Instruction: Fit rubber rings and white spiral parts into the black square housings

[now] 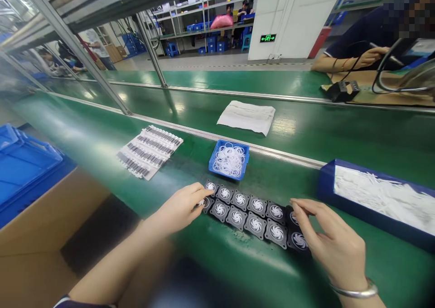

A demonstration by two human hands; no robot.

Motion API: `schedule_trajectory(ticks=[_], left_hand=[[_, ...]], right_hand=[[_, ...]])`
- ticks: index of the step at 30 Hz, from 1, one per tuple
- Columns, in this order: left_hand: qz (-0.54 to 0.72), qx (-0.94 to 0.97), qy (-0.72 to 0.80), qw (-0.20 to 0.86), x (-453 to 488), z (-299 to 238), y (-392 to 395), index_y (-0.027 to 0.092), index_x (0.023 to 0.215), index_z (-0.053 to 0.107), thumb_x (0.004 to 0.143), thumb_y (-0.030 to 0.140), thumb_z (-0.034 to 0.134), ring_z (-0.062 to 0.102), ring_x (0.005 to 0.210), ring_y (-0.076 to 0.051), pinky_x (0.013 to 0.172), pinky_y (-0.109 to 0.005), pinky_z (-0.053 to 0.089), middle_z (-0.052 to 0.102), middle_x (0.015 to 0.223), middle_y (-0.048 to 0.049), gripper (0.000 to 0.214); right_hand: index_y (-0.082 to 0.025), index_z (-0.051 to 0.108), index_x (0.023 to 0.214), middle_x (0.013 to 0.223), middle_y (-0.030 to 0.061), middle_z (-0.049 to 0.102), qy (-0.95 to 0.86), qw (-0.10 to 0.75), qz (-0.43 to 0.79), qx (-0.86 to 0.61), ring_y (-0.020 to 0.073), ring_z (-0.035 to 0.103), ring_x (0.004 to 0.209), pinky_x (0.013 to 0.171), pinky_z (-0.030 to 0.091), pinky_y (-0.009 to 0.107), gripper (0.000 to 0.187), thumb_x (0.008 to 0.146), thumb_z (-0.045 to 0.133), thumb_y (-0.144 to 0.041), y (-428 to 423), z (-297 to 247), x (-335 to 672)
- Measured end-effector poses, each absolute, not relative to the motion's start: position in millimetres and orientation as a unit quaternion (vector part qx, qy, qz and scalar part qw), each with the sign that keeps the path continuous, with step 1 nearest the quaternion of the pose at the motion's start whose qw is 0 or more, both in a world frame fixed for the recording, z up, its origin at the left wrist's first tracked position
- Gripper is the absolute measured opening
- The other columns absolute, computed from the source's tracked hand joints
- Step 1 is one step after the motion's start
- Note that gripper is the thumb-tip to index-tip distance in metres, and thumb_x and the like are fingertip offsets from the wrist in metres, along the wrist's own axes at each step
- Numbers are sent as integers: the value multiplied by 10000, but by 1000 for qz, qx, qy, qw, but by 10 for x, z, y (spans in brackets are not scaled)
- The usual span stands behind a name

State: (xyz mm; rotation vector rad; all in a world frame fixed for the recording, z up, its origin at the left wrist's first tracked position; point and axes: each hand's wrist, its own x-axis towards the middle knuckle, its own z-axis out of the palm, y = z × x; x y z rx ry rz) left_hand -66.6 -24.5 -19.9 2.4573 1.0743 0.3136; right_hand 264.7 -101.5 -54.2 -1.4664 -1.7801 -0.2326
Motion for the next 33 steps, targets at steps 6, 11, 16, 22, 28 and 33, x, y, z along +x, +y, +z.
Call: schedule_trajectory(ticks=[6,11,16,22,28,33], left_hand=[[67,908,368,187,-679,39,-195,302,1441,396,848,260,681,523,1215,-287,1012,-435,481,537,1312,-107,660],[90,924,322,185,-661,-132,-42,316,1516,254,662,593,790,211,1460,-385,1153,-587,301,311,1550,-145,1045],[102,935,257,221,-403,-497,17,270,1522,238,662,632,766,149,1480,-372,1161,-594,287,282,1572,-153,1072],[157,930,252,216,-123,-627,-113,245,1465,326,769,459,758,383,1368,-350,1089,-558,420,475,1449,-137,847],[181,930,252,198,407,-684,-328,199,1401,416,760,442,756,451,1311,-342,1053,-528,472,525,1408,-133,766],[163,941,232,186,902,-721,-526,183,1403,427,747,447,754,440,1332,-354,1055,-537,464,521,1426,-137,780]], right_hand=[[-230,646,1023,960,12,712,-690,408,-85,-592,171,686,867,877,522,315,124,911,601,-201,-1013,-520,2723],[-206,461,1375,1331,113,570,-734,300,16,-609,266,547,1222,1045,456,429,553,903,602,-456,-1150,-378,2786],[-234,284,1500,1522,113,387,-776,158,83,-605,336,290,1422,1121,347,565,850,820,648,-592,-1262,-473,2603],[-225,334,1479,1495,111,430,-764,180,112,-610,330,312,1383,1127,345,546,844,799,669,-597,-1336,-598,2695],[-224,329,1474,1492,107,434,-748,174,128,-628,311,309,1375,1133,343,524,888,768,687,-625,-1627,-541,3163],[-223,307,1479,1510,114,407,-731,160,131,-650,309,290,1399,1138,342,521,913,763,670,-658,-1925,-513,3597]])
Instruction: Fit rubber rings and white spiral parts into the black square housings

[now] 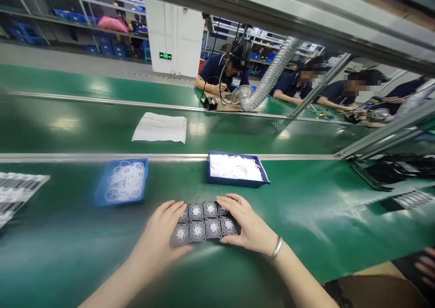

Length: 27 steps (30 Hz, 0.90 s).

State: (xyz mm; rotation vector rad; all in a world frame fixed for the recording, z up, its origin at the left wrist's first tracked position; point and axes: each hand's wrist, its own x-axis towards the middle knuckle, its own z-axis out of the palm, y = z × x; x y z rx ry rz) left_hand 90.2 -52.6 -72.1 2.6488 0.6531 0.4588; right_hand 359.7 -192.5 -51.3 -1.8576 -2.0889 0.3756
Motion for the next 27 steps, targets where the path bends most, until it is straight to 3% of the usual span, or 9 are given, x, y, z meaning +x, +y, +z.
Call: schedule_trajectory(ticks=[3,5,8,10,12,14,19,22,27], left_hand=[[159,951,212,156,1063,-668,-550,214,1426,403,679,506,786,390,1362,-409,1064,-638,397,482,1466,-128,889],[182,952,205,137,1188,-540,-504,230,1432,396,693,551,758,363,1379,-418,1076,-666,352,453,1490,-122,883],[208,950,192,133,1569,-222,-359,210,1364,482,852,512,622,422,1355,-338,1100,-555,377,485,1462,-115,610],[187,959,168,132,1984,-12,-232,183,1258,570,934,406,542,518,1270,-276,1092,-467,402,578,1363,-109,395],[122,970,173,118,2470,112,-97,164,1204,607,956,293,523,590,1170,-239,1036,-401,450,646,1253,-105,292],[89,973,188,104,2934,127,34,136,1114,653,944,236,549,633,1081,-246,973,-406,485,690,1127,-120,223],[2,971,226,78,3580,-41,262,123,1052,643,937,318,602,654,955,-200,862,-410,546,670,1054,-80,230],[-33,968,235,79,3643,-72,302,135,1075,632,943,336,593,652,937,-190,835,-392,556,660,1064,-73,244],[-46,970,221,86,3590,-38,318,136,1046,641,948,328,586,650,946,-189,852,-397,549,665,1048,-68,222]], right_hand=[[-233,320,1476,1513,124,395,-728,166,128,-653,311,300,1409,1144,334,526,903,761,671,-659,-2036,-389,3821],[-242,371,1446,1492,121,415,-713,194,97,-667,285,348,1391,1137,354,497,743,840,635,-581,-2031,-286,3982],[-217,536,1286,1366,119,528,-656,239,9,-716,235,472,1295,1098,411,431,389,953,529,-417,-1842,-195,4286],[-178,609,1152,1255,133,588,-625,244,-21,-741,227,548,1195,1044,455,415,265,977,485,-334,-1605,-210,4523],[-145,634,1076,1164,148,622,-611,233,-26,-756,222,611,1071,958,507,409,219,977,472,-252,-1336,-270,4745],[-138,648,1012,1069,119,654,-615,211,-19,-759,205,638,979,905,525,408,169,961,517,-230,-1101,-339,4912],[-148,643,954,967,28,667,-652,162,-3,-741,152,644,887,829,544,367,165,947,587,-303,-894,-403,5061],[-149,650,983,995,42,668,-677,144,-2,-722,159,639,936,867,530,359,108,949,567,-208,-929,-379,5064],[-154,669,1042,1069,113,661,-722,107,-8,-683,208,611,1007,928,491,361,189,933,521,-108,-873,-330,5031]])
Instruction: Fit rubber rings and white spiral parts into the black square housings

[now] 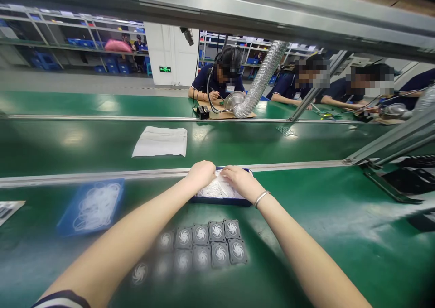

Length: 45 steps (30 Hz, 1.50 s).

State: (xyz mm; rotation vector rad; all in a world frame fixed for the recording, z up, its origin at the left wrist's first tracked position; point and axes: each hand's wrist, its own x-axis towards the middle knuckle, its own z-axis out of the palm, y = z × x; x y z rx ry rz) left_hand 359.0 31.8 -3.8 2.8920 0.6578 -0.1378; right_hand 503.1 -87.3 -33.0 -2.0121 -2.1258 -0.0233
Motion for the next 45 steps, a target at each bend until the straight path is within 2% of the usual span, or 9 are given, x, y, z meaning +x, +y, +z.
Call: schedule_trajectory(ticks=[7,16,20,24,26,29,32,36,45], left_hand=[[-33,975,200,94,3491,-46,347,134,1058,639,940,335,596,642,979,-200,873,-412,542,656,1087,-79,237],[5,969,199,145,3469,-46,334,117,1001,651,924,280,622,652,960,-199,865,-405,544,669,1042,-76,183],[72,957,199,197,3064,137,323,120,874,689,905,180,617,659,999,-221,900,-354,524,689,1035,-91,98],[137,925,207,287,2274,196,203,189,1113,646,932,189,579,698,920,-136,847,-238,550,730,1006,-14,194],[186,862,233,409,1866,105,95,205,1130,642,917,194,596,722,863,-133,818,-242,576,751,929,4,219],[239,790,300,478,1390,-116,-77,212,1040,678,886,260,645,737,872,-159,826,-267,599,761,929,0,165],[284,750,344,488,1121,-295,-207,214,1062,667,892,308,644,740,886,-163,852,-266,602,766,928,-6,196],[316,743,354,473,990,-374,-290,197,982,663,882,328,660,742,879,-173,831,-263,612,762,913,-16,165],[299,784,328,434,955,-504,-262,190,948,620,905,302,625,727,836,-157,790,-265,606,740,885,-13,120]], right_hand=[[-167,674,1041,1003,94,657,-770,62,-2,-635,201,615,937,891,490,341,197,927,527,-103,-632,-262,4959],[-171,666,760,861,74,642,-783,66,18,-619,173,615,776,768,502,295,234,898,517,-56,-634,-170,4940],[-198,688,855,918,74,677,-768,132,19,-626,195,644,826,775,518,314,180,925,525,-162,-786,-158,4951],[-195,647,991,961,90,702,-721,243,3,-649,214,677,858,793,543,350,200,970,481,-305,-1007,-173,4784],[-202,602,1063,916,64,712,-694,305,46,-651,186,690,773,726,561,322,212,972,489,-355,-1131,-161,4581],[-221,616,1005,828,25,717,-659,372,191,-626,165,696,735,691,567,289,196,952,536,-393,-1274,-107,4161],[-237,658,932,889,17,725,-681,364,222,-595,159,693,805,745,559,282,164,951,544,-353,-1302,-67,3733],[-258,664,989,942,0,733,-716,339,244,-560,152,691,843,771,555,274,150,963,523,-302,-1200,-111,3356],[-238,649,983,919,7,727,-751,302,210,-549,161,679,844,770,541,284,133,969,518,-255,-1044,-221,3147]])
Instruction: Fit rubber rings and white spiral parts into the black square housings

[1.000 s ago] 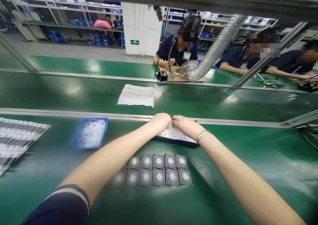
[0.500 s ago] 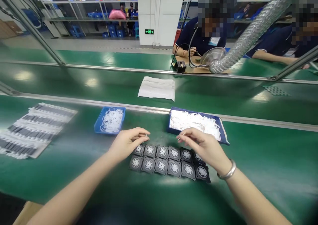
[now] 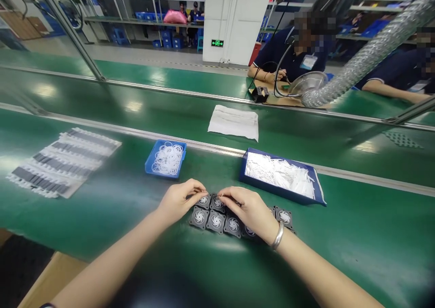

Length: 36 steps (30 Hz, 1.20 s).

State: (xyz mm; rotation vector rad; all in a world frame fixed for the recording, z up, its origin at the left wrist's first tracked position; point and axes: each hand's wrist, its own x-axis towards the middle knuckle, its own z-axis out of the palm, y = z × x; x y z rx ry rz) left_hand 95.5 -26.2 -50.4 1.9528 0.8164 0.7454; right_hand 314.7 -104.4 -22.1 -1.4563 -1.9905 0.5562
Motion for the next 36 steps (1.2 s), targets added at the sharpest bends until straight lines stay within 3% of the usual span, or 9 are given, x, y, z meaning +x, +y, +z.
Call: schedule_trajectory(ticks=[11,16,19,22,25,28,31,33,36], left_hand=[[298,842,290,344,960,-519,-262,191,949,644,947,284,564,712,765,-142,702,-234,576,741,847,-15,123],[307,853,246,344,941,-489,-267,214,970,706,945,220,561,712,908,-156,857,-268,558,760,984,-20,147],[300,843,260,363,912,-438,-251,232,974,727,927,197,584,713,927,-149,874,-253,559,762,1002,-2,155],[278,853,261,358,897,-408,-222,241,989,736,924,199,580,714,934,-150,872,-252,567,762,1013,6,174],[263,877,240,324,875,-420,-203,236,1014,731,938,209,551,712,967,-159,895,-268,569,757,1046,-2,197],[257,894,235,282,821,-425,-193,241,1176,670,930,264,580,677,1080,-191,985,-323,538,712,1184,-25,263],[272,893,252,255,819,-340,-161,242,1319,563,904,308,621,618,1185,-220,1053,-371,490,645,1302,-48,424],[289,890,247,252,934,-222,-115,238,1290,575,907,301,617,611,1188,-213,1061,-365,478,648,1290,-48,390],[285,906,190,249,1364,-30,-13,211,1195,628,932,272,577,622,1153,-184,1042,-323,481,677,1228,-44,275]], right_hand=[[-227,631,920,857,19,695,-767,277,177,-551,169,634,811,738,527,311,116,966,532,-266,-1038,-282,3148],[-208,589,1075,1022,78,644,-785,277,129,-540,209,588,956,838,512,367,193,936,588,-342,-1056,-270,3153],[-192,615,962,947,72,632,-801,272,106,-523,193,576,897,803,509,348,122,970,522,-269,-1045,-294,3131],[-178,602,827,836,58,621,-803,264,88,-527,184,564,798,742,510,336,182,968,520,-257,-1023,-318,3099],[-180,605,886,879,60,631,-789,286,86,-537,181,582,846,776,519,326,160,956,552,-313,-1021,-238,3172],[-201,618,940,937,54,638,-733,289,60,-613,176,604,904,825,519,317,148,945,571,-341,-1053,-92,3489],[-193,649,822,912,78,630,-649,248,12,-719,219,612,882,837,502,372,167,924,581,-306,-1084,-43,3999],[-163,663,751,883,117,621,-600,234,-7,-765,264,609,869,833,486,422,178,875,624,-285,-1080,-105,4315],[-166,669,688,821,107,630,-566,223,6,-793,262,607,843,825,478,406,152,793,697,-273,-1030,-271,4578]])
